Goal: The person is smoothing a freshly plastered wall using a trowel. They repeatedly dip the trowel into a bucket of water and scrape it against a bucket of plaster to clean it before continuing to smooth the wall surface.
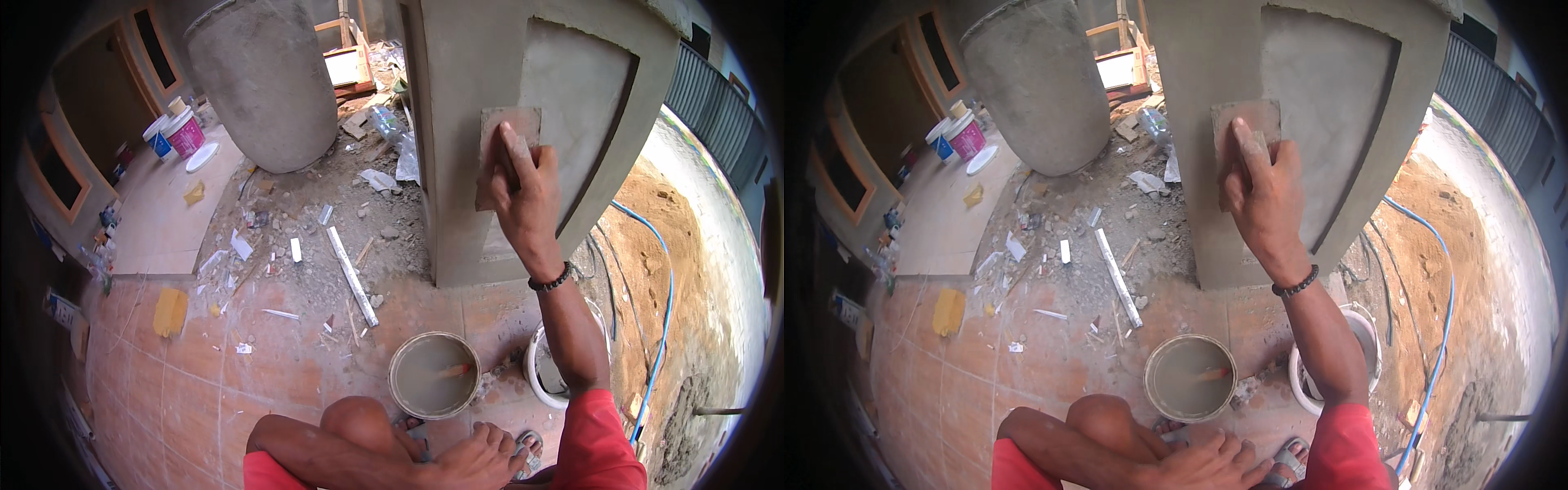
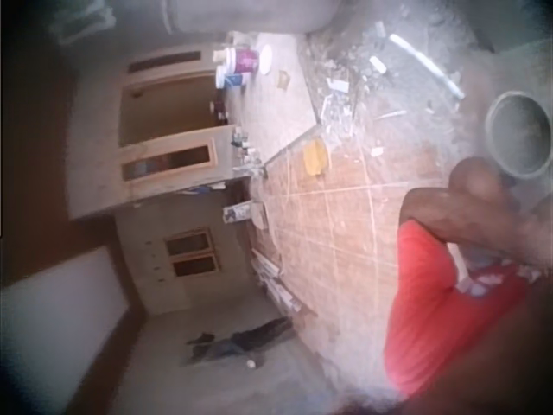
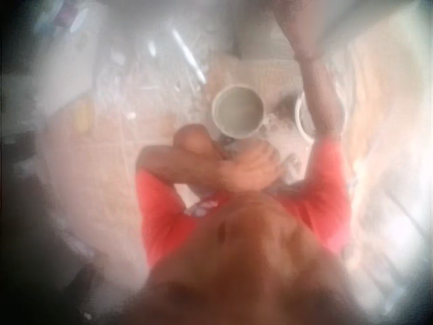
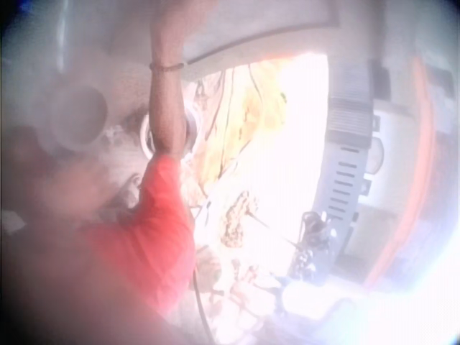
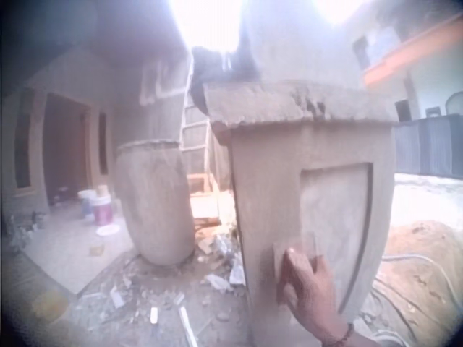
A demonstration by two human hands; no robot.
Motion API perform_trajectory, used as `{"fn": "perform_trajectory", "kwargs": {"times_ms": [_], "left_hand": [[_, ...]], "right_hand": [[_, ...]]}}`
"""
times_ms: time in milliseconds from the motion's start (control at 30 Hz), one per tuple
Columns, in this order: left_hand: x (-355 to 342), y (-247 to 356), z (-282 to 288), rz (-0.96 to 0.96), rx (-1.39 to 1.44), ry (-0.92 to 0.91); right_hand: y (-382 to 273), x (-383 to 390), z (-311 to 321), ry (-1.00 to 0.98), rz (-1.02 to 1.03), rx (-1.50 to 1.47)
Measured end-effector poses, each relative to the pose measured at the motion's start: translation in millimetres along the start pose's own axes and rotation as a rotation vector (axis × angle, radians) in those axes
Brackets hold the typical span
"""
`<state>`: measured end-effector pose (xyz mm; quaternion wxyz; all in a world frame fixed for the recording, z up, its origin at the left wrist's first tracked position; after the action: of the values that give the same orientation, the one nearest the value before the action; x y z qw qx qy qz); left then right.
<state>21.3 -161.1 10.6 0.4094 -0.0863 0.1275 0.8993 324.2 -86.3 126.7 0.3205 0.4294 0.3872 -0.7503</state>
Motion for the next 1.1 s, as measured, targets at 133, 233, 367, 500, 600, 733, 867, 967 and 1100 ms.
{"fn": "perform_trajectory", "kwargs": {"times_ms": [133,233,367,500,600,733,867,967,1100], "left_hand": [[-1,-4,10,0.027,0.061,0.049],[-3,-7,7,0.029,0.021,0.068],[-1,-4,8,0.006,0.033,0.089],[2,2,5,-0.018,0.012,0.090],[6,2,13,0.014,0.001,0.126],[-20,-3,-17,0.014,0.054,-0.333],[-15,-8,10,-0.003,0.036,-0.344],[-12,-10,16,0.037,0.044,-0.297],[-14,-5,7,0.050,0.084,-0.257]], "right_hand": [[-26,-104,34,0.164,0.081,0.155],[-22,-92,-3,0.074,0.101,0.273],[3,7,-43,-0.103,0.155,0.243],[4,22,-30,-0.248,0.100,0.157],[-35,-55,13,-0.049,0.170,0.070],[-11,-157,21,-0.077,0.089,0.339],[-47,-133,10,-0.037,0.151,0.159],[-15,-40,-29,0.046,0.115,0.164],[43,105,-71,-0.093,0.022,0.082]]}}
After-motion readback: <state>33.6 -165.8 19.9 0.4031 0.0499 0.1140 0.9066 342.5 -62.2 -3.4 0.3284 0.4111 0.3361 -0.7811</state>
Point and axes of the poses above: each hand's wrist, its own x-axis away from the middle knuckle, its own z-axis out of the back of the hand, y = z × x, the point moved 10 cm from there along -x, towards the middle knuckle, and after that the axes turned 2 degrees about -z, right-handed, at the moved point
